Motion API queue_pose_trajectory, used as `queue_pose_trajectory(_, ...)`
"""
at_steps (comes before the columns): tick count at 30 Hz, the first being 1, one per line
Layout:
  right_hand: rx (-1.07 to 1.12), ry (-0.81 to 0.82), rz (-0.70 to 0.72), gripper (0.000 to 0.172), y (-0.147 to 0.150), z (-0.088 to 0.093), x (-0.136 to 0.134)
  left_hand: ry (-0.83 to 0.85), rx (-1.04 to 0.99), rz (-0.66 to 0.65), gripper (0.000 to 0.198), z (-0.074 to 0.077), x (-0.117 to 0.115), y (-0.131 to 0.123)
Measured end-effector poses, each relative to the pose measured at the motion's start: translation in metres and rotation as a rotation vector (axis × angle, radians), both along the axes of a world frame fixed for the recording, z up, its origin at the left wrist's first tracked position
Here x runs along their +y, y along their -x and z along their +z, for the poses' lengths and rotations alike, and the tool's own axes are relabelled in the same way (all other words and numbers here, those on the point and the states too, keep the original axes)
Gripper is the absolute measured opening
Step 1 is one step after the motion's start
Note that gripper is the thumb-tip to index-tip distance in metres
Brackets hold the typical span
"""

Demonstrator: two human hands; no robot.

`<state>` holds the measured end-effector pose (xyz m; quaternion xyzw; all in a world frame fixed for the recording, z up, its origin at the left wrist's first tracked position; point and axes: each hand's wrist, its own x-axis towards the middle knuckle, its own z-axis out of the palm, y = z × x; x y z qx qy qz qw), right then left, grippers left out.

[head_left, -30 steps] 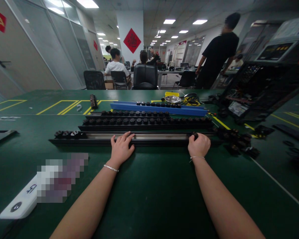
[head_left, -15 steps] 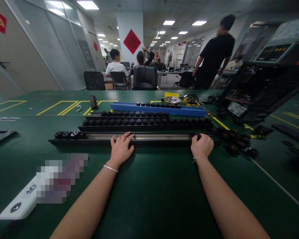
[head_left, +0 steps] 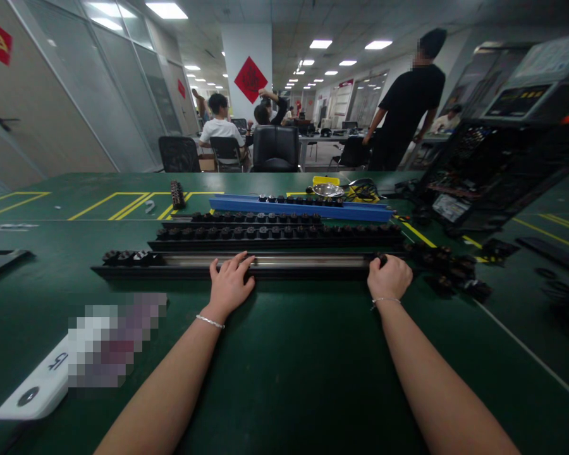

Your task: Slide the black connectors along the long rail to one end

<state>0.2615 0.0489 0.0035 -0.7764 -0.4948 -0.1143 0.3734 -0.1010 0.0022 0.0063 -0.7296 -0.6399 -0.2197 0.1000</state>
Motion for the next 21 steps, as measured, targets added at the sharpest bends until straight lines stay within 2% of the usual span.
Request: queue_pose_trajectory(21,-0.036,0.0,-0.039,0.029,-0.013,0.001,0.002,0.001,0.001,0.001,0.047,0.001,0.0,0.0)
